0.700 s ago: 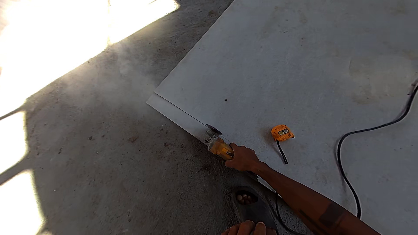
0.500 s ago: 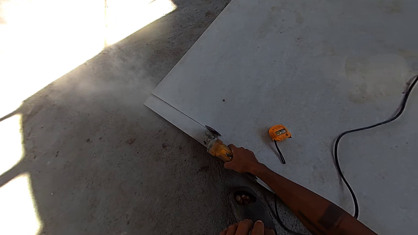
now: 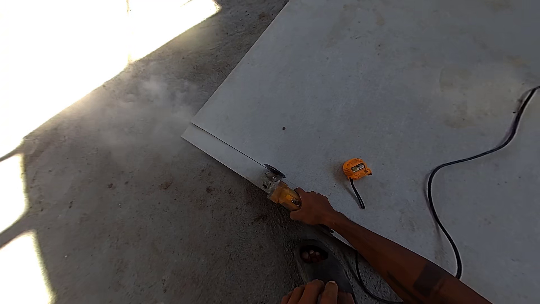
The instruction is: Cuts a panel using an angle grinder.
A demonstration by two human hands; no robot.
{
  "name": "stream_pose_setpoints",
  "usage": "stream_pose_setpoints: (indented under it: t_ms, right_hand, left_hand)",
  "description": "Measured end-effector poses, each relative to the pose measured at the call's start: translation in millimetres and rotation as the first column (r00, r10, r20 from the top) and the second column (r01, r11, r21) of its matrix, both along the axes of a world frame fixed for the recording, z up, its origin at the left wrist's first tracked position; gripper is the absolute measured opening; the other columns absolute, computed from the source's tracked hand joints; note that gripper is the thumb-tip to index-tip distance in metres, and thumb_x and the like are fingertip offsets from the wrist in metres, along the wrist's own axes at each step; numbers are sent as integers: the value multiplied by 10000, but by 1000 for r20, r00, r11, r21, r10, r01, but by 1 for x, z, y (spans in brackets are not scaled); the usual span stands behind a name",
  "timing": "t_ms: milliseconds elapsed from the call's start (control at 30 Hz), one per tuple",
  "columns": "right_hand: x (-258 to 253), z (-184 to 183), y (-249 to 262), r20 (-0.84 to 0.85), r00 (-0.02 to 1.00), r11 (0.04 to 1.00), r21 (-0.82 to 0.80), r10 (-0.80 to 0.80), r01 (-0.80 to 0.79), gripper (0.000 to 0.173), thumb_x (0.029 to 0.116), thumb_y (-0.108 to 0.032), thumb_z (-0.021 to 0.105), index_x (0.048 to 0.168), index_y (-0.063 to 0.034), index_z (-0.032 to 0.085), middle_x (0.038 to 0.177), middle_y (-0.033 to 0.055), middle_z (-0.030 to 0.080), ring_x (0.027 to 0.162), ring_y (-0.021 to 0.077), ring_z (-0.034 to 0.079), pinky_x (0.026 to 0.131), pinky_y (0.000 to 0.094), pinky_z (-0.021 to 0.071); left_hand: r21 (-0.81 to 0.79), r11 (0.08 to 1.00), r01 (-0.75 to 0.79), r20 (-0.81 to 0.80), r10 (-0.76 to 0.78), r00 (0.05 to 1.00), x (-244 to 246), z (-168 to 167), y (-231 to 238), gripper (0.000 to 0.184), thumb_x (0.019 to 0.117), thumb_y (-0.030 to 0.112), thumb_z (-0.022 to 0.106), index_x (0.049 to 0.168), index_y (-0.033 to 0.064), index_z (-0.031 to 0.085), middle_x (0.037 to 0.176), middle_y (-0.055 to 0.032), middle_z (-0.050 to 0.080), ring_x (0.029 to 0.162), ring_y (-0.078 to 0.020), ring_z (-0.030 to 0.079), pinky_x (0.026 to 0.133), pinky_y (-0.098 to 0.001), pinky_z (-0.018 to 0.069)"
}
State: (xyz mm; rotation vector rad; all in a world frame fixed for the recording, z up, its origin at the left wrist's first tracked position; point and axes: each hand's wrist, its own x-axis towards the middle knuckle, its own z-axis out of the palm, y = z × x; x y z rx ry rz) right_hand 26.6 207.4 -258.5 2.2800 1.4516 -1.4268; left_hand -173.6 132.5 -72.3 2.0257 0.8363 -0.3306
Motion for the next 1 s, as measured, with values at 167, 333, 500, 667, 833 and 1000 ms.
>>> stream_pose_setpoints:
  t_ms: [167,333,500,667,833,1000]
  right_hand:
    - [3,1,-4,2,1000,1000,-3,6,-6,631,819,-551,734,1302,-179,571,951,60,707,944,266,688,814,530,518]
    - [5,0,-10,10,1000,1000,1,-7,7,644,810,-547,743,1317,-188,571,958,59,709,954,266,688,814,532,520]
    - [6,1,-18,12,1000,1000,2,-14,14,650,806,-542,745,1320,-184,575,965,63,707,960,264,682,824,524,512]
    - [11,3,-27,19,1000,1000,-9,-16,17,645,805,-543,742,1318,-191,572,958,60,706,955,264,684,818,526,513]
    - [12,3,-33,24,1000,1000,-3,-12,12,635,806,-550,735,1302,-186,577,951,53,703,949,255,684,812,518,516]
    - [13,1,-30,4,1000,1000,-11,-17,17,627,804,-546,735,1293,-184,583,945,57,703,944,255,685,805,516,518]
  left_hand:
    - [0,1000,-11,-1,11,1000,1,-2,3,515,1048,450,533,1387,75,635,1289,-150,682,1148,-322,673,970,-490,538]
    - [-4,1000,-16,7,16,1000,2,-1,2,509,1046,444,539,1379,74,642,1283,-149,687,1158,-318,673,984,-502,533]
    - [12,1000,-22,1,22,1000,0,-2,2,518,1047,449,536,1380,67,638,1293,-151,683,1158,-320,673,973,-496,540]
    - [8,1000,-18,8,18,1000,1,-2,2,517,1046,453,538,1378,72,643,1290,-152,686,1162,-329,672,984,-503,534]
    - [8,1000,-2,1,2,1000,3,-1,1,509,1049,446,534,1383,77,640,1296,-145,684,1165,-321,670,988,-492,532]
    - [5,1000,4,4,-4,1000,3,-3,2,526,1047,461,536,1383,70,640,1298,-154,683,1163,-324,672,981,-499,538]
